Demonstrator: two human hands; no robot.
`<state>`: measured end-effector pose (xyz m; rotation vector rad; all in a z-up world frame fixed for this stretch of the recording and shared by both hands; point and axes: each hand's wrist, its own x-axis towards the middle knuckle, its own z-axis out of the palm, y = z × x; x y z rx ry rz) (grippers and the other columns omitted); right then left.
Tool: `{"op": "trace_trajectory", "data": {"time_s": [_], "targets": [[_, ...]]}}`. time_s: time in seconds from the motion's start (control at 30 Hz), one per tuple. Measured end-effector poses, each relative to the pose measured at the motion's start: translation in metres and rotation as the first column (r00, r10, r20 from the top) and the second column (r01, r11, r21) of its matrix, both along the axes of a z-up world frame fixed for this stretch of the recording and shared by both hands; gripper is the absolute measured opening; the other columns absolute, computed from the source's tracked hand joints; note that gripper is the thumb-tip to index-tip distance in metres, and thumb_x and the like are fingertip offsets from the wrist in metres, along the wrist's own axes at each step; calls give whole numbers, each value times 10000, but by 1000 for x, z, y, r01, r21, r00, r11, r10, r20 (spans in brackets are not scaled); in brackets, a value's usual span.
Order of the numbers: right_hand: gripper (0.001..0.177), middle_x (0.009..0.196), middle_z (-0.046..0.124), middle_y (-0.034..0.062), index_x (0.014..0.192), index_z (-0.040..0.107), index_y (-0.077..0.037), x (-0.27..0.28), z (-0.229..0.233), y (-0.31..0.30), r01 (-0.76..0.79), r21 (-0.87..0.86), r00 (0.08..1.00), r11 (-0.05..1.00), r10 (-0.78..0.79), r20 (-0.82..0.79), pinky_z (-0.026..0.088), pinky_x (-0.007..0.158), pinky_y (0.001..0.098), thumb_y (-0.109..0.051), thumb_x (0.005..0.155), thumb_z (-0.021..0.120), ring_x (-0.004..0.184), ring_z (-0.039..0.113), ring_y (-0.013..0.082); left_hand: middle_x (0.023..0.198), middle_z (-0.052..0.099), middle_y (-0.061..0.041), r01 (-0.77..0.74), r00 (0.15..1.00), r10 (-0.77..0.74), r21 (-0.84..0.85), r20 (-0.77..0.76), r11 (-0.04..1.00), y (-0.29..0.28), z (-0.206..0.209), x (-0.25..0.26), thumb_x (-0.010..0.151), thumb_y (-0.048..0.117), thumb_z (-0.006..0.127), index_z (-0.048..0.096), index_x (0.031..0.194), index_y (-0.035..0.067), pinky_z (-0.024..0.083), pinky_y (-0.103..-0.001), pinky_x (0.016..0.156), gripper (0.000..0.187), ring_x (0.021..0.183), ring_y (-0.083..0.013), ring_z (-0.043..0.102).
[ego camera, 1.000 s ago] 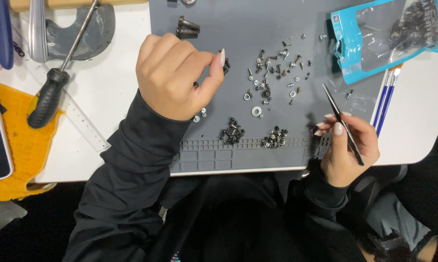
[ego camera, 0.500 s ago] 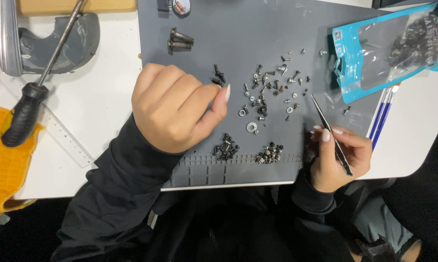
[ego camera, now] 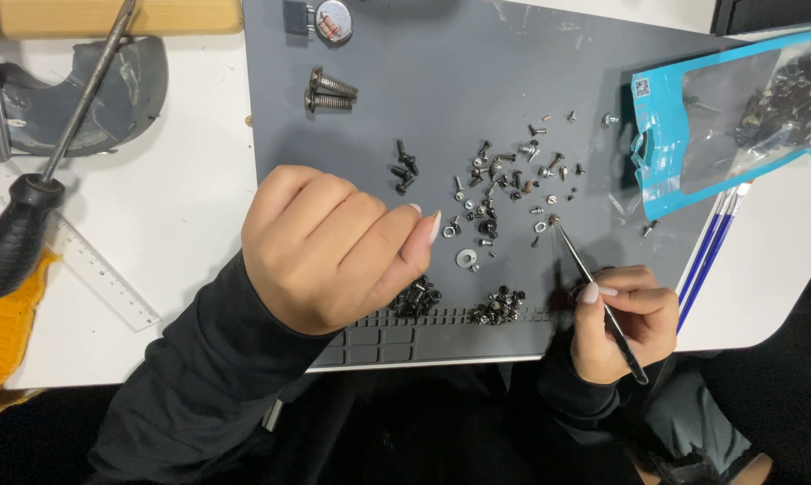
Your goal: The person uses tweezers to pick up and sort small screws and washers on a gray work mat. They move individual pieces between piles, occasionally using their left hand to steady or reposition items. The task continues throughout the clip without a visible final assembly or destination.
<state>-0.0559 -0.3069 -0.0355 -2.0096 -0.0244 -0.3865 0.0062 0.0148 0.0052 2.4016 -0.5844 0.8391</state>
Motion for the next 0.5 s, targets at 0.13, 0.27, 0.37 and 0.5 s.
{"op": "trace_trajectory", "data": {"time_s": [0.13,0.27,0.37,0.5], "targets": [[269,765,577,135,898,480,-88,1,0,2,-27,-27,1000,999,28,10,433,763,342,-110,994,730,712,553,217,633,499,27,-9,1000,9,2,2,1000,1,-2,1,1006,148,700,661,742,143,359,-301,617,267,598,-175,457],[278,783,587,141,896,477,-79,1,4,7,-8,-56,1000,998,7,-17,433,786,337,-111,1003,732,745,548,218,643,554,18,4,1000,-4,-3,0,1000,2,-2,1,1011,131,710,698,756,126,362,-307,624,255,607,-179,488],[293,788,585,149,892,465,-69,1,3,8,-8,-85,1000,996,6,-22,437,798,346,-108,1012,730,762,546,231,652,547,12,6,1000,-6,0,2,1000,3,-2,1,1021,131,709,696,764,120,343,-313,628,257,616,-186,480],[249,795,593,162,903,470,-52,0,7,12,-20,-105,999,994,17,-33,440,819,361,-11,1010,692,777,546,247,655,508,5,-8,1000,8,4,-4,1000,4,-6,1,1026,131,722,657,748,122,304,-329,625,286,616,-197,451]]}}
